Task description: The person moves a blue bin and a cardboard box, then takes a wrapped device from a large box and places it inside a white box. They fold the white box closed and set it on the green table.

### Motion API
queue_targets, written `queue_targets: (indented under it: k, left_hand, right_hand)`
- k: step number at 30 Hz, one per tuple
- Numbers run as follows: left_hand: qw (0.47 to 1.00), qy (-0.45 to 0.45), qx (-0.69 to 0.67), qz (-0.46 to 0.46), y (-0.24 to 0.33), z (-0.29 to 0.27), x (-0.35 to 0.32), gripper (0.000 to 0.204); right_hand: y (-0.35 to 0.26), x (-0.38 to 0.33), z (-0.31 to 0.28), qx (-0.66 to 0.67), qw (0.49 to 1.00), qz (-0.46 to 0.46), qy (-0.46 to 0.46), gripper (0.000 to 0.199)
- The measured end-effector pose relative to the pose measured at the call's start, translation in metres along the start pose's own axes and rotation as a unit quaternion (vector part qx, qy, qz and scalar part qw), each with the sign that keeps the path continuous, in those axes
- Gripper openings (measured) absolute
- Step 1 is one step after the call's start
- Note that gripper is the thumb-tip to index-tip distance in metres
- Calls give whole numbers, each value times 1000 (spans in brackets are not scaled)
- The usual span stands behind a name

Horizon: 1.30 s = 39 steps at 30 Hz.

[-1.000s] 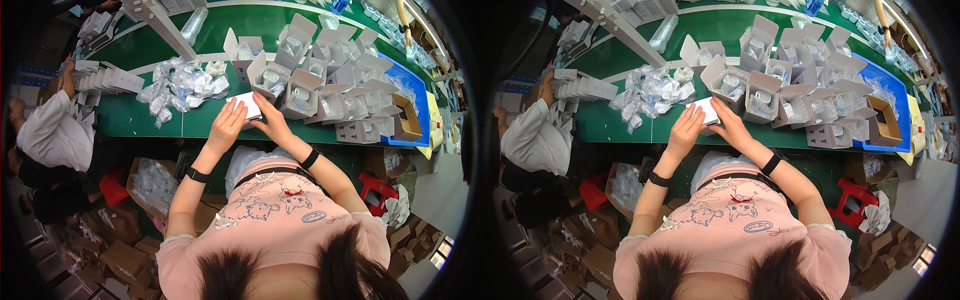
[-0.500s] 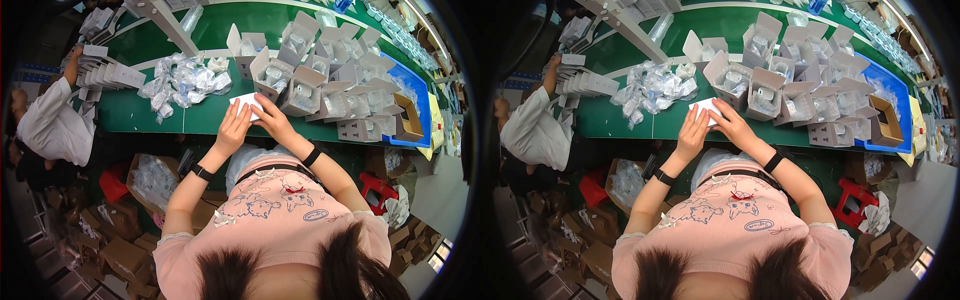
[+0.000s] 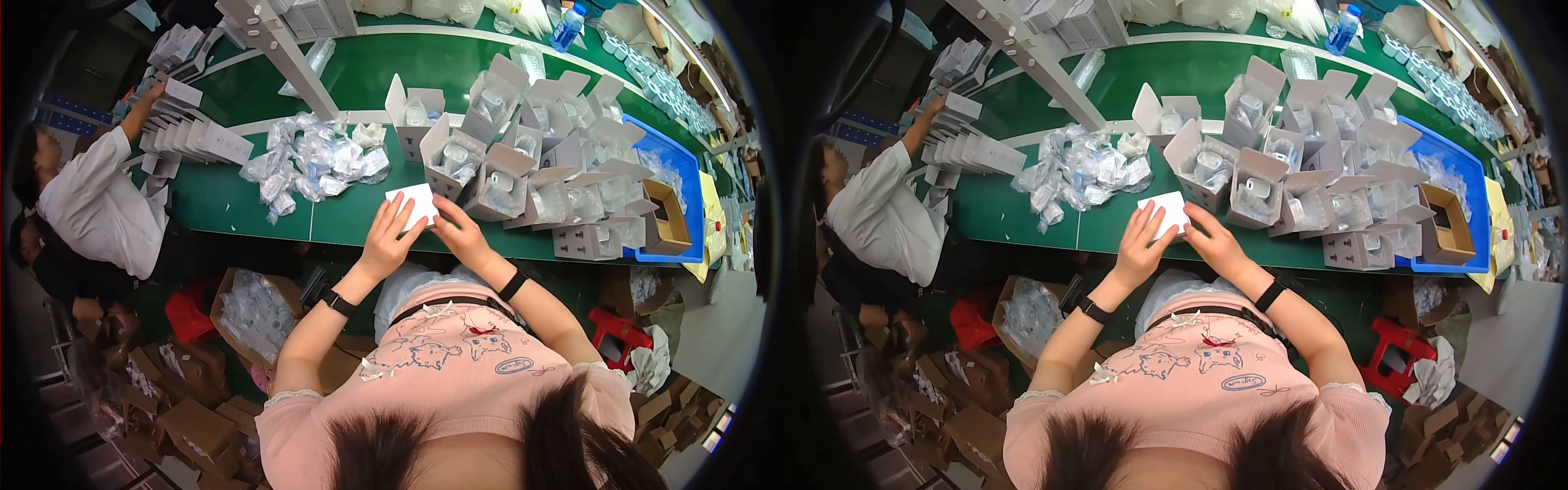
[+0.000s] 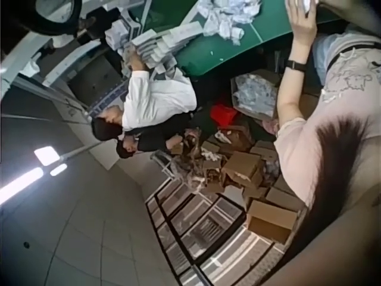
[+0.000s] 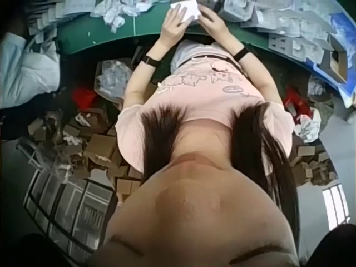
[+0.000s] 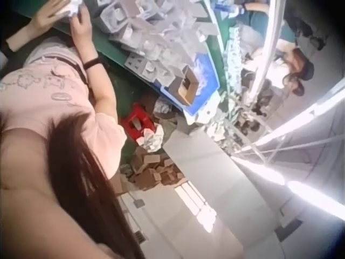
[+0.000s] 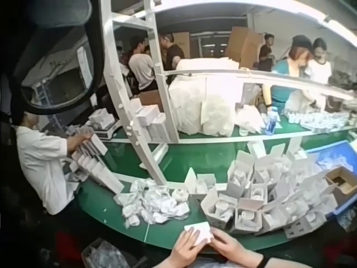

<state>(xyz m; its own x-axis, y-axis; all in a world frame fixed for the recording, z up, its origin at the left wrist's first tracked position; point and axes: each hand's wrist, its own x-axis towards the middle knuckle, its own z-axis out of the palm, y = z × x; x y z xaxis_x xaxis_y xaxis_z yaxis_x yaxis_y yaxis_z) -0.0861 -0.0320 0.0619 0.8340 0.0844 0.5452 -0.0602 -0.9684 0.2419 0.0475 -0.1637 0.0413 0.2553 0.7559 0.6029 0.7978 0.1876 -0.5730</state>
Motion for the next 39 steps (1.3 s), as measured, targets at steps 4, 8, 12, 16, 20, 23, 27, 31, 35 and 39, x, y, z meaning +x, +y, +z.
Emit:
queue_targets:
  k: [4, 8, 12, 16, 20, 23, 27, 31, 35, 39]
  left_hand:
    - [1000, 2, -10, -2, -9, 5, 7, 33]
    - [999, 14, -40, -23, -6, -1, 11, 32]
    - [991, 73, -93, -61, -11, -3, -4, 34]
    - [989, 63, -130, -26, -13, 9, -16, 35]
    - [995, 67, -74, 7, -14, 9, -19, 31]
    - [988, 91, -89, -84, -10, -2, -11, 59]
    - [933, 76, -254, -245, -21, 33, -26, 94]
    - [915, 3, -286, -284, -29, 51, -25, 112]
    - [904, -6, -302, -302, -29, 52, -28, 111]
    - [917, 13, -281, -282, -23, 55, -28, 112]
  right_hand:
    - [7, 14, -7, -35, 999, -20, -30, 24]
    - [6, 9, -3, 40, 998, 29, -32, 25]
    - [1, 10, -1, 45, 997, 60, -29, 28]
    - [1, 4, -4, 46, 998, 31, -37, 30]
    - [-4, 8, -4, 71, 995, 57, -40, 29]
    - [-3, 11, -4, 101, 990, 97, -24, 28]
    - [-5, 9, -3, 143, 979, 137, -43, 32]
    - [-3, 14, -11, 115, 979, 147, -78, 34]
    - [-8, 21, -27, 108, 972, 146, -147, 41]
    - [-23, 25, -50, 199, 931, 223, -210, 48]
